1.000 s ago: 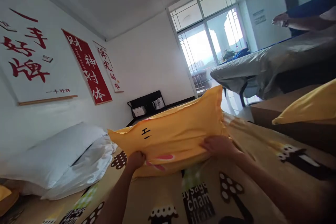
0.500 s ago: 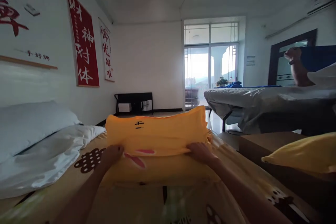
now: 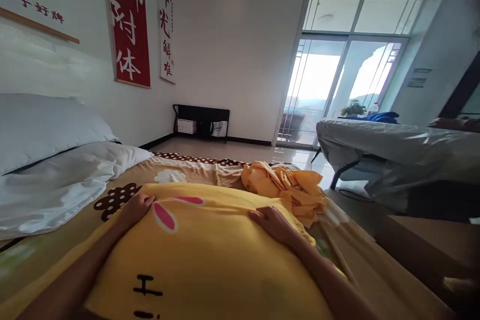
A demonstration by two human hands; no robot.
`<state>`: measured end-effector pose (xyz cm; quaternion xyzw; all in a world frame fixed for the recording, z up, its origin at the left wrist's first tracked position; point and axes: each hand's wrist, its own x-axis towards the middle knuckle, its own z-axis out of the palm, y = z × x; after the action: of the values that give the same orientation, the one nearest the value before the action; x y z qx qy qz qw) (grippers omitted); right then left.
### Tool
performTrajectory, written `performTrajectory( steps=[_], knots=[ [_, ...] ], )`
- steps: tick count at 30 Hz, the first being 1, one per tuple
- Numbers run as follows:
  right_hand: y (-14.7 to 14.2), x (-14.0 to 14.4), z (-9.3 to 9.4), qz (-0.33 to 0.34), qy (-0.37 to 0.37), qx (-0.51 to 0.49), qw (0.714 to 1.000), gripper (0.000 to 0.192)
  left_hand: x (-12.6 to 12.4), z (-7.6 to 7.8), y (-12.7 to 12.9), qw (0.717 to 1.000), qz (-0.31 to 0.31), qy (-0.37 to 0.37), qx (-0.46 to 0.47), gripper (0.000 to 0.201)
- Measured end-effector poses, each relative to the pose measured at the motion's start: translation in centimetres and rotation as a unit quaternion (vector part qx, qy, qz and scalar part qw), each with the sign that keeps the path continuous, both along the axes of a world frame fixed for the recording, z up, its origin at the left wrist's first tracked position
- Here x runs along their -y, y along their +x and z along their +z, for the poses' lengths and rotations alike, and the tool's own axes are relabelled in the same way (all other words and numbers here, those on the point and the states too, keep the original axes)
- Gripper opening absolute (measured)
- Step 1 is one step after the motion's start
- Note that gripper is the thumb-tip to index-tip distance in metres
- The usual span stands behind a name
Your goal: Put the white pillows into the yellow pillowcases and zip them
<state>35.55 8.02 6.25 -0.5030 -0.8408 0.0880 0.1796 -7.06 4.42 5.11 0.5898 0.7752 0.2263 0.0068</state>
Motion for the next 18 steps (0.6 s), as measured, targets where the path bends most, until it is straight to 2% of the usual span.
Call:
performTrajectory(
  steps=[2,5,8,13,18],
  knots=[
    [0.0,0.1,-0.5,0.013,-0.014,0.010,1.000,0.058,-0.2,-1.2,-0.7,0.999,-0.021,-0.030,0.020,0.039],
    [0.3,0.4,-0.4,0.031,-0.018,0.020,0.999,0.058,-0.1,-1.0,-1.1,0.998,-0.013,-0.046,0.032,0.038],
    [0.5,1.4,-1.0,0.015,0.011,-0.003,1.000,0.056,0.9,-0.9,-0.4,0.999,0.022,-0.019,0.024,0.038],
    [1.1,5.6,-2.5,-0.018,0.094,-0.035,0.995,0.056,5.1,-1.3,1.3,0.998,0.047,0.041,0.001,0.045],
    [2.8,11.7,-1.3,0.015,0.162,-0.001,0.987,0.048,10.9,-0.2,1.8,0.996,0.028,0.081,-0.009,0.051]
  ],
)
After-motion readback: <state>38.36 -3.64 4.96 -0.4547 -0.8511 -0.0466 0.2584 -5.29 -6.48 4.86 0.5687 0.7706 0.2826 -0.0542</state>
